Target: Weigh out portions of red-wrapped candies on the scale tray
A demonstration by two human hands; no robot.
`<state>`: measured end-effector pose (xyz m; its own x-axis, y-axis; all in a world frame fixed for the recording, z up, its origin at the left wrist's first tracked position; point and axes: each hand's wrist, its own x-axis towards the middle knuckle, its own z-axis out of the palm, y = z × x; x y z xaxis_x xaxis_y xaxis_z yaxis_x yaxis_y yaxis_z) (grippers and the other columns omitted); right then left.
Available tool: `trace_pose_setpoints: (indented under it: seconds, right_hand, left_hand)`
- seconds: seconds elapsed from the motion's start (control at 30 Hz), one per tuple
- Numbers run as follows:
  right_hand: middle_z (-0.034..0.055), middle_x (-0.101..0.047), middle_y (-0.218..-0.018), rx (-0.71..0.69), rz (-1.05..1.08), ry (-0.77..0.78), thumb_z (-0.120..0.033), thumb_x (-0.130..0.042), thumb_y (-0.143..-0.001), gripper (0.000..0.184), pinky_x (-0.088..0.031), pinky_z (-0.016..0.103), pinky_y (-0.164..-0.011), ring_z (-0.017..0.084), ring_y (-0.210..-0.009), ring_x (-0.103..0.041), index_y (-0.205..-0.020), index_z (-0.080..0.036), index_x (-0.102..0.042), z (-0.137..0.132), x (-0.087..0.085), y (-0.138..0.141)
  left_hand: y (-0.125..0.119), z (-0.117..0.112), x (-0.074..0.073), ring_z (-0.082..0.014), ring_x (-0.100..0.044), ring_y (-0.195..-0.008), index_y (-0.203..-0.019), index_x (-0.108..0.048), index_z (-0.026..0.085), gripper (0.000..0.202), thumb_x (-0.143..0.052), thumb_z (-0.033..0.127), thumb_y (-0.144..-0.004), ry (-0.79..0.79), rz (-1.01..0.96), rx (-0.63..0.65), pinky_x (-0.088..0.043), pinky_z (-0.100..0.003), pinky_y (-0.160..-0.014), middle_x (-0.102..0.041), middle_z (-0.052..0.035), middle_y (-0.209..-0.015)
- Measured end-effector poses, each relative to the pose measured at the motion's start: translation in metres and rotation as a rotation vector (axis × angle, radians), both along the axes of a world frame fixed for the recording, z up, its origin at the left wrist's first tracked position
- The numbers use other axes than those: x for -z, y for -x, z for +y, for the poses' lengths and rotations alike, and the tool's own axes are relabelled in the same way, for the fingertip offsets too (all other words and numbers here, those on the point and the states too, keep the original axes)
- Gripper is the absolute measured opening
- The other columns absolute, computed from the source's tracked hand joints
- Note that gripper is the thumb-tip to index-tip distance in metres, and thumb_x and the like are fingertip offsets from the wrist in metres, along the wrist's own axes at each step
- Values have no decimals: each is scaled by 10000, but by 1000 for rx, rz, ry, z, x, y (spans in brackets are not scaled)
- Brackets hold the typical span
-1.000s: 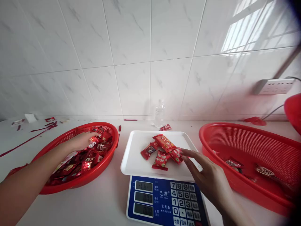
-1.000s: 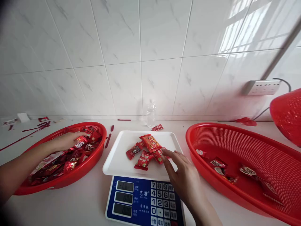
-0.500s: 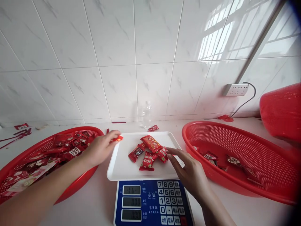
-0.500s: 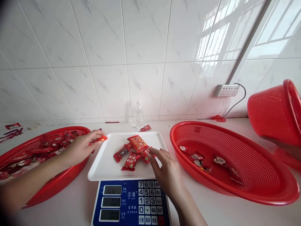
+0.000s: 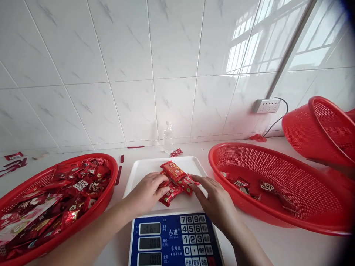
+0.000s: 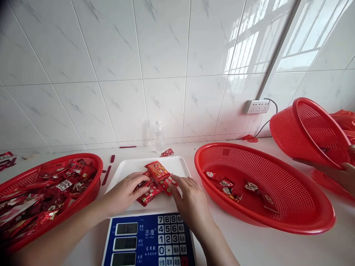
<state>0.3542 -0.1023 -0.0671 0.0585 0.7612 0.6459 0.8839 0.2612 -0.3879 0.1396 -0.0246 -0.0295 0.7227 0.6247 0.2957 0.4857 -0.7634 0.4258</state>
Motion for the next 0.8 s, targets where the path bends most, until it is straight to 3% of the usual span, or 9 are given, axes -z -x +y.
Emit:
trace_pose_setpoints:
  seconds: [0.17,0.43,0.5,0.63,0.8]
  right_hand:
    - [76,-719,-941,-69,-49,69,-287,-459,-918,249,-546,382,-744,232,-862,-675,-1045,-187,-648,0,2,1]
    - [55,-718,-1002,-32,65,23,-322,-461,-929,253,-552,354,-783,210,-910,-675,-1054,-220,-655,-4,-4,3]
    - [44,-724,-962,7,103,-64,-322,-472,-931,231,-559,321,-755,193,-868,-684,-1019,-220,-660,-5,-7,3]
    - [61,-709,-988,111,177,-394,-222,-529,-900,191,-549,323,-786,193,-922,-668,-1056,-207,-640,-14,-14,5]
    - [75,-678,-1029,38,263,-628,-52,-546,-834,399,-512,420,-818,221,-944,-632,-1189,-227,-595,-39,-9,4]
  left_hand:
    - [12,-12,14,-256,-467,-1290,-1243,-514,269,310,-476,328,-941,-120,-103,-46,-461,-500,-1013,-591,-68,-1299]
    - [54,-37,40,-225,-508,-1227,-1328,-457,244,427,-485,149,-912,-437,-574,-210,-435,-404,-1040,-569,-83,-1267]
    - [61,-40,47,-223,-492,-1230,-1336,-451,249,456,-491,124,-899,-475,-647,-213,-418,-398,-1048,-540,-82,-1273]
    - [63,-35,58,-240,-436,-1271,-1347,-419,287,478,-498,146,-897,-479,-708,-288,-358,-466,-1086,-483,-84,-1299]
    - [64,-24,62,-267,-412,-1295,-1326,-406,270,424,-493,229,-913,-392,-722,-372,-340,-506,-1090,-483,-104,-1306]
